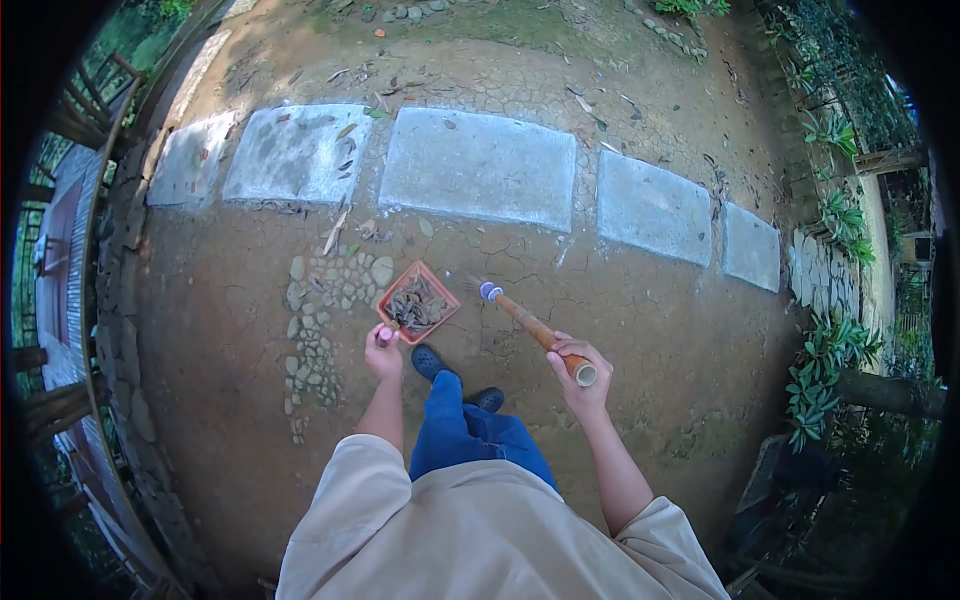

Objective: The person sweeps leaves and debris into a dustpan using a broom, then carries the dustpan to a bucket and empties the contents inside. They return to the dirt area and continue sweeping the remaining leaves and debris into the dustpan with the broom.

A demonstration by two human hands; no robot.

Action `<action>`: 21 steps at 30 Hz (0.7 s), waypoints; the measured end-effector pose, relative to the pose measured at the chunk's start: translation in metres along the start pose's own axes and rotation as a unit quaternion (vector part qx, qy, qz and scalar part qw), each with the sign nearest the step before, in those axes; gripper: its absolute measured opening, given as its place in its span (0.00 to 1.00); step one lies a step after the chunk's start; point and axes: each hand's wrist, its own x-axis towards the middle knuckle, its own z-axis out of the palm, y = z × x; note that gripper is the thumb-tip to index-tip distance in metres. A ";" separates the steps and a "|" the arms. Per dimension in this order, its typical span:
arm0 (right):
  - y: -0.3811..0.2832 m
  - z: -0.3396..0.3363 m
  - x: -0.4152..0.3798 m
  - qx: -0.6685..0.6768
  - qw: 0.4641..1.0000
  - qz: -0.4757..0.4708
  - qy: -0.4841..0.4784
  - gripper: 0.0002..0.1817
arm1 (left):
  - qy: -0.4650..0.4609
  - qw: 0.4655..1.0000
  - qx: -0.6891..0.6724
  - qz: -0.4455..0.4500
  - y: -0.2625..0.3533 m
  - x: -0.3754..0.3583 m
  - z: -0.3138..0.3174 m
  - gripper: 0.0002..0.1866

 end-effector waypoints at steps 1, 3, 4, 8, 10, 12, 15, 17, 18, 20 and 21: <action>-0.008 0.001 0.002 0.010 1.000 0.015 0.000 0.09 | 0.003 1.000 0.000 -0.001 0.003 0.002 0.000 0.22; -0.025 0.004 0.003 0.036 0.998 0.046 -0.004 0.09 | 0.008 1.000 -0.020 -0.007 0.007 0.006 -0.003 0.22; -0.032 0.005 0.003 0.050 0.997 0.054 0.000 0.09 | 0.009 0.999 -0.029 -0.009 0.009 0.008 -0.005 0.22; -0.062 0.006 0.017 0.084 0.995 0.056 0.004 0.08 | 0.012 0.999 -0.051 -0.011 0.013 0.014 -0.018 0.22; -0.076 0.004 0.025 0.086 0.995 0.045 -0.002 0.08 | 0.017 0.997 -0.074 0.009 0.012 0.013 -0.024 0.22; -0.087 0.003 0.037 0.084 0.996 0.033 -0.011 0.08 | 0.026 0.997 -0.066 0.013 0.009 0.017 -0.030 0.22; -0.100 0.000 0.053 0.072 0.997 0.030 -0.009 0.08 | 0.039 0.995 -0.087 0.013 0.007 0.020 -0.032 0.21; -0.101 -0.002 0.063 0.065 0.998 0.010 -0.001 0.08 | 0.052 0.995 -0.086 0.003 0.010 0.023 -0.032 0.22; -0.100 -0.003 0.067 0.062 0.998 0.002 0.003 0.08 | 0.059 0.996 -0.073 -0.007 0.018 0.022 -0.031 0.22; -0.093 -0.004 0.074 0.058 0.998 -0.004 0.016 0.08 | 0.069 0.997 -0.044 -0.016 0.025 0.021 -0.028 0.22; -0.089 -0.005 0.078 0.055 0.998 -0.006 0.023 0.08 | 0.072 0.997 -0.028 -0.014 0.026 0.021 -0.026 0.22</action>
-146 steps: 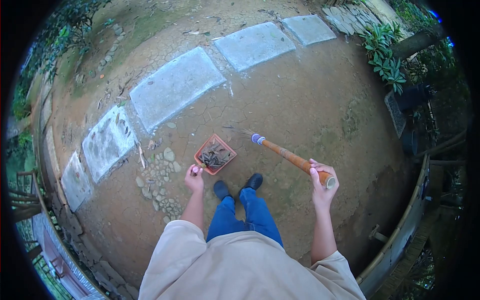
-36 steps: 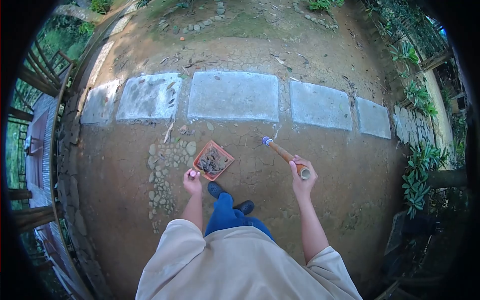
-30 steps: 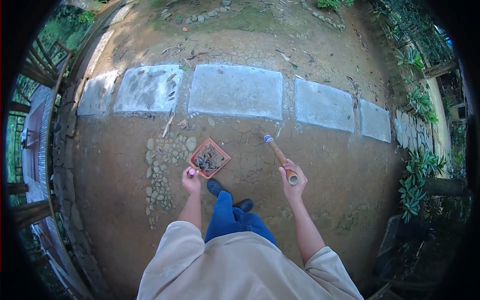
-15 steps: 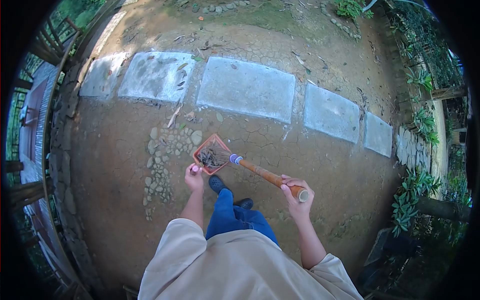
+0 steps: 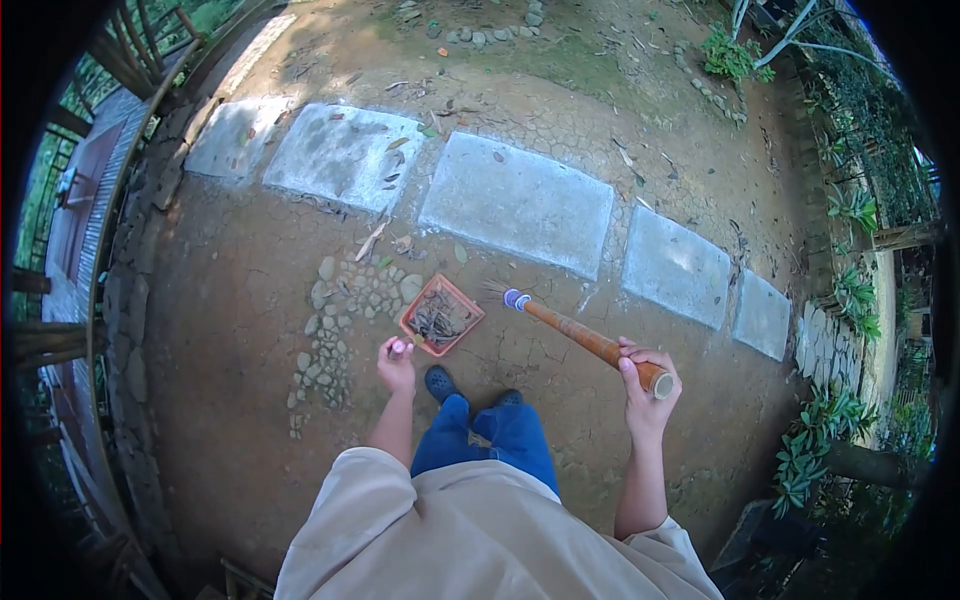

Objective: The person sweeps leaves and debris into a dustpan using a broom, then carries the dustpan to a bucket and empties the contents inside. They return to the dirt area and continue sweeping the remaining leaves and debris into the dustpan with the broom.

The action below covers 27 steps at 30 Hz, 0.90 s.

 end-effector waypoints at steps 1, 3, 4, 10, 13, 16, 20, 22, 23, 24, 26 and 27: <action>0.003 0.000 0.005 -0.005 1.000 -0.006 0.005 0.08 | 0.003 1.000 0.017 0.002 0.000 0.000 0.002 0.22; 0.008 -0.001 0.014 -0.018 1.000 -0.015 0.015 0.08 | 0.007 0.999 0.026 0.018 -0.007 0.002 0.008 0.22; 0.013 -0.001 0.020 -0.026 0.999 -0.020 0.019 0.07 | 0.009 0.999 0.031 0.026 -0.010 0.003 0.013 0.23; 0.059 0.011 0.045 -0.097 0.993 -0.066 -0.004 0.08 | 0.021 1.000 -0.011 -0.006 -0.036 0.001 0.035 0.22; 0.095 0.016 0.043 -0.134 0.985 -0.097 -0.046 0.10 | 0.010 1.000 -0.002 0.003 -0.041 -0.007 0.043 0.22; 0.121 0.019 0.041 -0.156 0.976 -0.117 -0.095 0.12 | 0.007 0.998 0.019 -0.059 -0.041 -0.013 0.050 0.21; 0.120 0.025 0.031 -0.146 0.974 -0.101 -0.138 0.12 | 0.014 0.999 0.016 -0.045 -0.038 -0.022 0.052 0.21; 0.113 0.026 0.026 -0.133 0.976 -0.079 -0.151 0.12 | 0.013 0.998 0.034 -0.053 -0.038 -0.024 0.048 0.21; 0.111 0.028 0.023 -0.122 0.979 -0.063 -0.153 0.12 | 0.014 0.996 0.070 -0.058 -0.038 -0.025 0.046 0.21; 0.108 0.030 0.022 -0.109 0.980 -0.048 -0.157 0.11 | 0.017 0.992 0.105 -0.062 -0.041 -0.024 0.044 0.21; 0.094 0.028 0.021 -0.083 0.983 -0.042 -0.157 0.11 | 0.011 0.987 0.150 -0.055 -0.048 -0.020 0.034 0.21; 0.085 0.026 0.020 -0.071 0.984 -0.037 -0.156 0.11 | 0.000 0.986 0.159 -0.043 -0.062 -0.015 0.030 0.21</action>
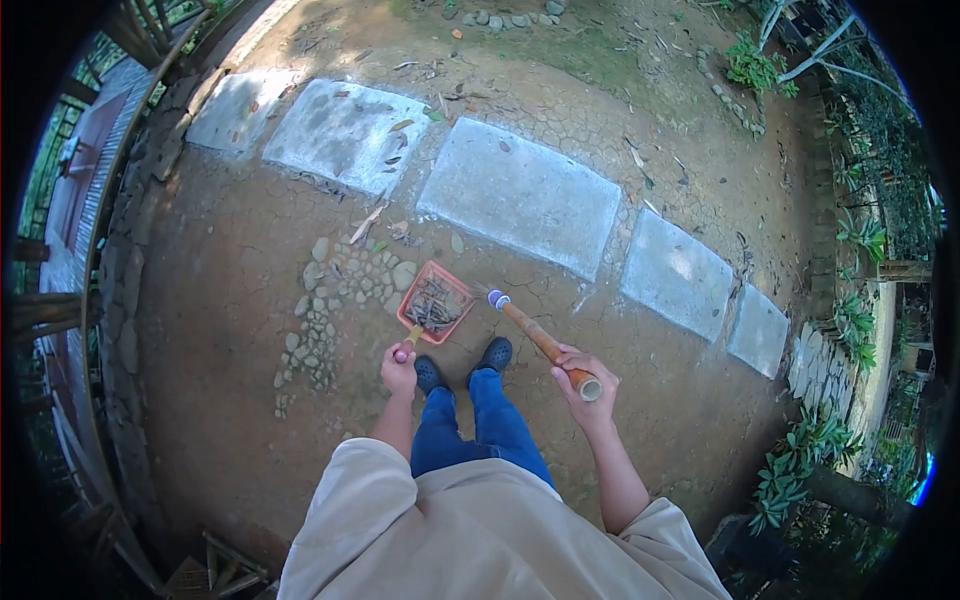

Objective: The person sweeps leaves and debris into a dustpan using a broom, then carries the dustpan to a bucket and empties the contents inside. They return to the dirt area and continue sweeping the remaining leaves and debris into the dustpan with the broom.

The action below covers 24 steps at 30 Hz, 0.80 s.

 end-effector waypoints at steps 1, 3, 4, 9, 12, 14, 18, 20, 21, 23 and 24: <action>-0.006 -0.005 -0.001 0.020 1.000 0.014 0.012 0.11 | -0.010 1.000 0.008 0.014 -0.001 0.002 -0.002 0.21; -0.017 -0.015 -0.002 0.062 0.997 0.041 0.035 0.10 | -0.062 0.992 0.107 0.027 0.007 -0.001 -0.015 0.22; -0.026 -0.018 -0.001 0.081 0.994 0.050 0.050 0.10 | -0.087 0.983 0.156 0.033 0.014 -0.001 -0.021 0.24; -0.049 -0.019 0.006 0.116 0.988 0.051 0.089 0.10 | -0.208 0.920 0.333 -0.011 0.009 0.015 -0.028 0.29; -0.049 -0.009 0.009 0.095 0.991 0.034 0.093 0.09 | -0.244 0.905 0.348 -0.018 0.009 0.018 -0.029 0.28; -0.049 -0.001 0.013 0.068 0.993 0.012 0.092 0.09 | -0.251 0.911 0.327 -0.015 0.009 0.020 -0.033 0.27; -0.040 0.017 0.016 0.025 0.995 -0.018 0.090 0.08 | -0.213 0.942 0.259 -0.037 0.014 0.023 -0.042 0.24; -0.040 0.026 0.020 0.012 0.996 -0.028 0.079 0.08 | -0.191 0.949 0.245 -0.055 0.017 0.025 -0.048 0.23; -0.040 0.030 0.021 0.006 0.997 -0.032 0.074 0.08 | -0.186 0.949 0.246 -0.061 0.031 0.023 -0.058 0.23; -0.037 0.037 0.026 -0.001 0.997 -0.048 0.067 0.09 | -0.176 0.950 0.248 -0.071 0.041 0.026 -0.067 0.23; -0.035 0.041 0.030 -0.004 0.996 -0.057 0.063 0.09 | -0.170 0.950 0.250 -0.075 0.041 0.029 -0.071 0.23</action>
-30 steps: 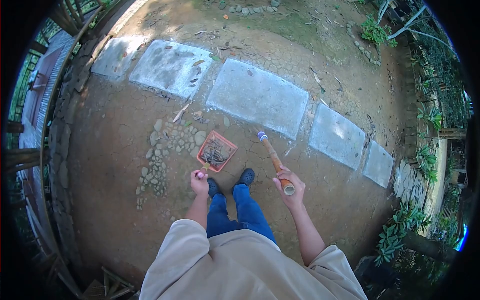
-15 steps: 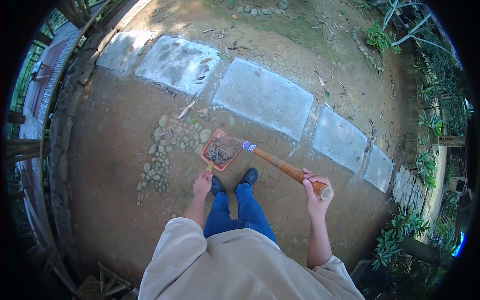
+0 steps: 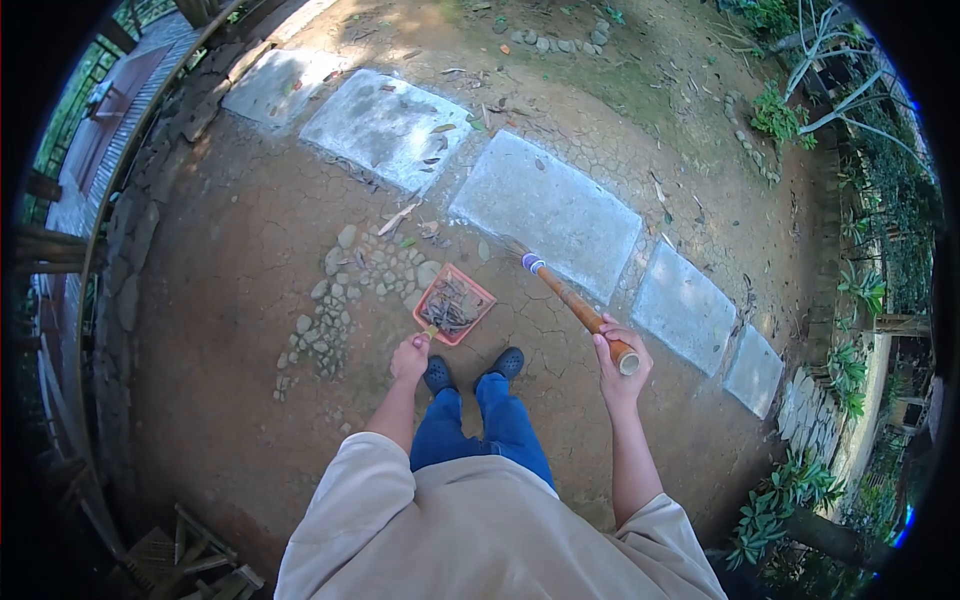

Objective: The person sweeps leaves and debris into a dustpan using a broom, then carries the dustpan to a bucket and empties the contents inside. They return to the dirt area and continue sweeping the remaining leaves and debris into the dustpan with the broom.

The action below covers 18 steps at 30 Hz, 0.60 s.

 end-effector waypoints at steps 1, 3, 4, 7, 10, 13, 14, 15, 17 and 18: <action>0.003 0.004 0.000 -0.001 1.000 -0.004 -0.006 0.09 | 0.004 1.000 0.001 -0.006 -0.003 0.000 -0.003 0.24; 0.008 0.012 0.007 -0.004 1.000 -0.014 -0.018 0.10 | 0.020 1.000 -0.002 -0.005 -0.004 0.000 -0.011 0.23; 0.011 0.017 0.010 -0.008 0.999 -0.024 -0.030 0.10 | 0.027 1.000 -0.003 -0.006 -0.004 0.001 -0.014 0.23; 0.024 0.033 0.016 -0.021 0.996 -0.050 -0.071 0.11 | 0.040 0.999 -0.013 -0.017 -0.004 0.006 -0.019 0.23; 0.040 0.049 0.018 -0.027 0.991 -0.057 -0.120 0.12 | 0.048 0.999 -0.011 -0.020 -0.001 0.007 -0.020 0.21; 0.041 0.059 0.019 -0.005 0.987 -0.034 -0.160 0.12 | 0.044 0.998 0.039 -0.038 -0.001 0.006 -0.017 0.19; 0.040 0.059 0.020 0.008 0.985 -0.021 -0.170 0.11 | 0.043 0.998 0.038 -0.039 -0.001 0.005 -0.016 0.19; 0.037 0.055 0.021 0.019 0.984 -0.008 -0.178 0.11 | 0.040 0.998 0.040 -0.038 -0.001 0.002 -0.014 0.19; 0.028 0.039 0.025 0.050 0.985 0.035 -0.164 0.10 | 0.041 0.998 0.041 -0.036 0.001 0.001 -0.008 0.19; 0.022 0.033 0.027 0.067 0.983 0.055 -0.160 0.10 | 0.046 0.997 0.042 -0.038 -0.002 0.004 -0.003 0.19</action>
